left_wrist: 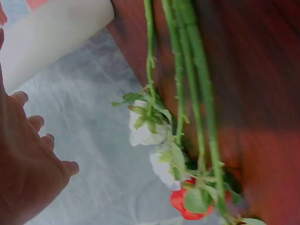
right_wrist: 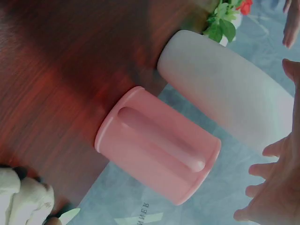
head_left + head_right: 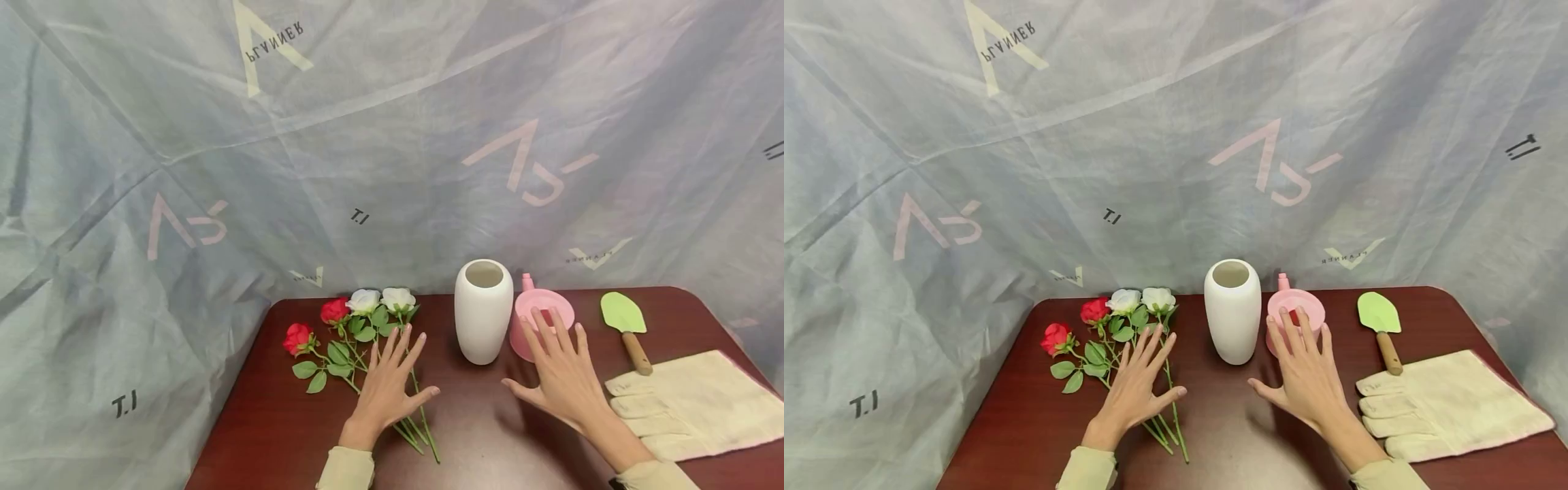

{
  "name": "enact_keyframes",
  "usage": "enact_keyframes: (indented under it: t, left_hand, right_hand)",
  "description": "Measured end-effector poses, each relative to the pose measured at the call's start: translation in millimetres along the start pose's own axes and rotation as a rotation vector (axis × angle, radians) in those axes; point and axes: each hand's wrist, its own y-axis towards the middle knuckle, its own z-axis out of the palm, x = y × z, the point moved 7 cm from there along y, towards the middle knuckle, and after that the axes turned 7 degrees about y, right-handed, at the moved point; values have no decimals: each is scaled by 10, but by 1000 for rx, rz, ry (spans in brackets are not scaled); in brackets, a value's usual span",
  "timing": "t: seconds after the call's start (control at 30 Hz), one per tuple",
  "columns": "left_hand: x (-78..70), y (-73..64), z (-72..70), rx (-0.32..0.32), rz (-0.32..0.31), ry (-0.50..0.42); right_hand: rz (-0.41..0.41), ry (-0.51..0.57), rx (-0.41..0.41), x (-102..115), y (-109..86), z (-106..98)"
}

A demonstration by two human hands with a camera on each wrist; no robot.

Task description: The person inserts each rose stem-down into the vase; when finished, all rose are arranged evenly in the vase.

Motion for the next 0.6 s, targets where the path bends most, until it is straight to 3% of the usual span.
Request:
enact_keyframes:
  t: [0.17,0.4,0.5,0.6]
  left_hand:
    - [201,-144,84,27,-119,-128]
    - [550,-533,197,3,-391,-305]
    - [622,-696,256,-7,-492,-373]
    - [659,-810,326,-28,-595,-414]
  right_hand:
    - [-32,1,-28,57,70,-22]
    - [-64,82,-59,117,196,-45]
    - [-17,204,-85,101,252,-46]
    - [81,333,-95,62,316,-32]
